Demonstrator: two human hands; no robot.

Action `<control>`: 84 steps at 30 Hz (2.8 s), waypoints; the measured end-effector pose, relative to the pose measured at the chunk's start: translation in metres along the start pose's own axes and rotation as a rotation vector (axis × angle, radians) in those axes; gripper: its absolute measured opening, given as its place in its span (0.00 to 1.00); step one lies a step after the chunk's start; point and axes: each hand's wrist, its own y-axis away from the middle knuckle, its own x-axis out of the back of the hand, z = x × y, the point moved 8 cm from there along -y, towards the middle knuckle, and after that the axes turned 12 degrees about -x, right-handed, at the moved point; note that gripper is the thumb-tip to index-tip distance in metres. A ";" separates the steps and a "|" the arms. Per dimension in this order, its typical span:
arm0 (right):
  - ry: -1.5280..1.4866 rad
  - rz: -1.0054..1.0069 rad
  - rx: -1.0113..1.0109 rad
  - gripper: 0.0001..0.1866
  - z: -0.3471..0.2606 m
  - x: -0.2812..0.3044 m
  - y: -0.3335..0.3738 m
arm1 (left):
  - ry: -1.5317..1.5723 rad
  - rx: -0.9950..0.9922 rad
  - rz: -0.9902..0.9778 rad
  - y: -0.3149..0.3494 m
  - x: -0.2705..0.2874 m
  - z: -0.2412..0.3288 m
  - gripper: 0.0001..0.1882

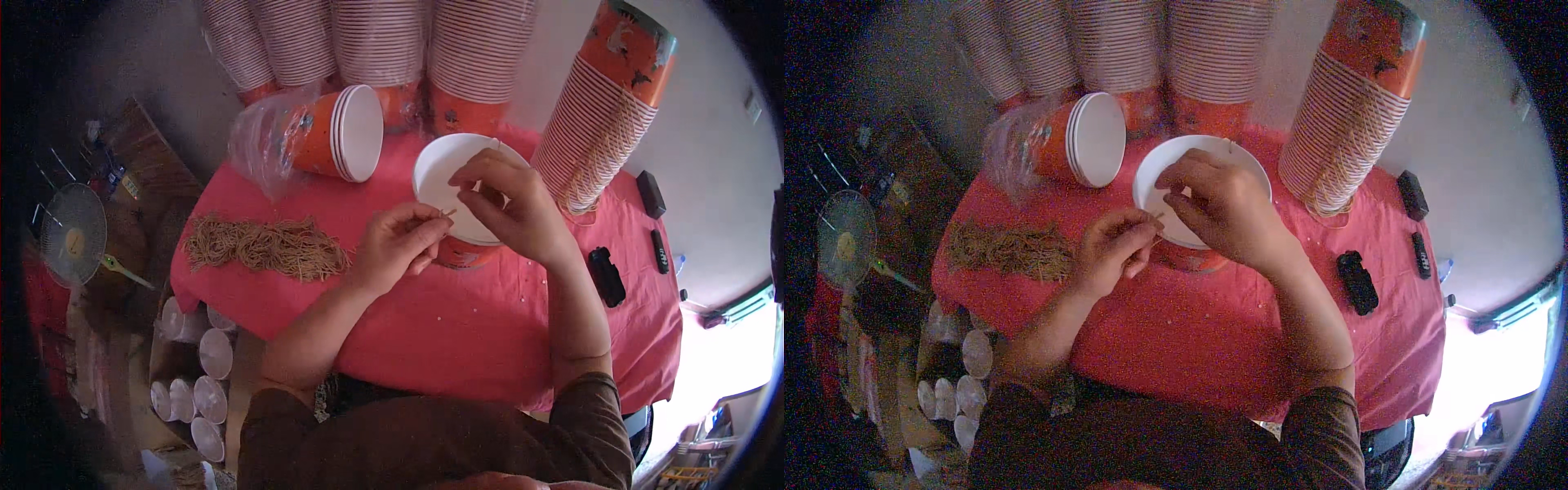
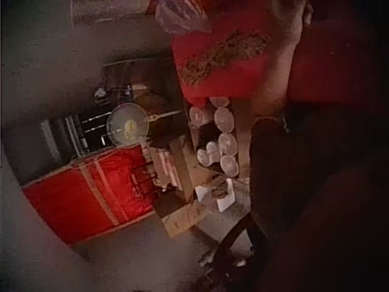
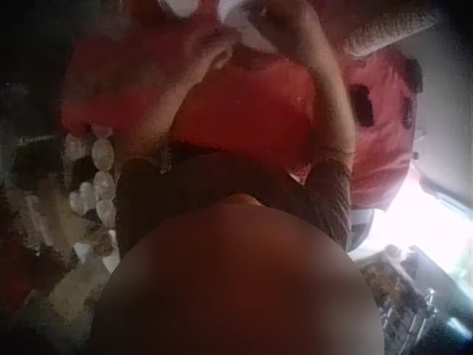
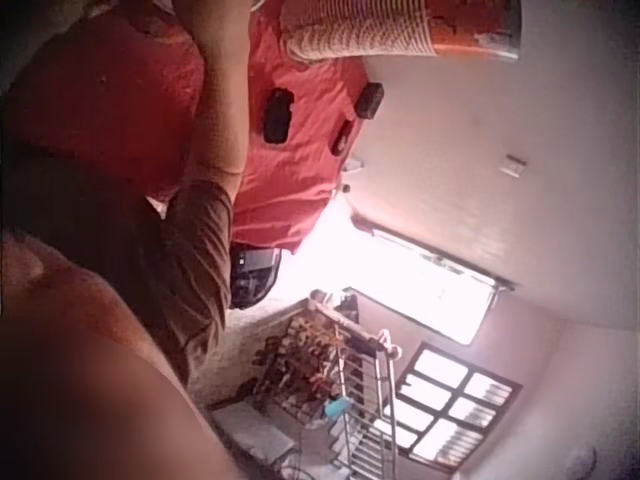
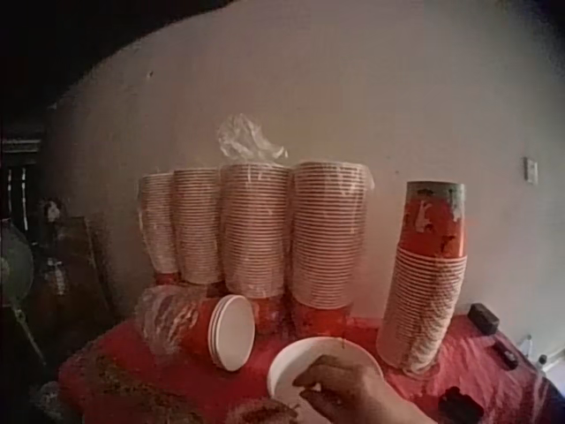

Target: Attaching rubber bands to large paper buckets, likely for packaging or assembly.

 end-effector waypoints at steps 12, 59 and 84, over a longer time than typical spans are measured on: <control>0.031 -0.131 0.074 0.06 -0.011 -0.009 0.004 | 0.063 0.073 -0.003 0.000 0.002 -0.006 0.08; 0.024 -0.133 0.066 0.03 -0.011 -0.016 0.006 | -0.059 -0.126 -0.002 -0.002 0.003 0.009 0.05; -0.144 -0.332 -0.200 0.07 0.007 -0.032 0.008 | -0.273 -0.391 0.098 0.007 0.007 0.025 0.07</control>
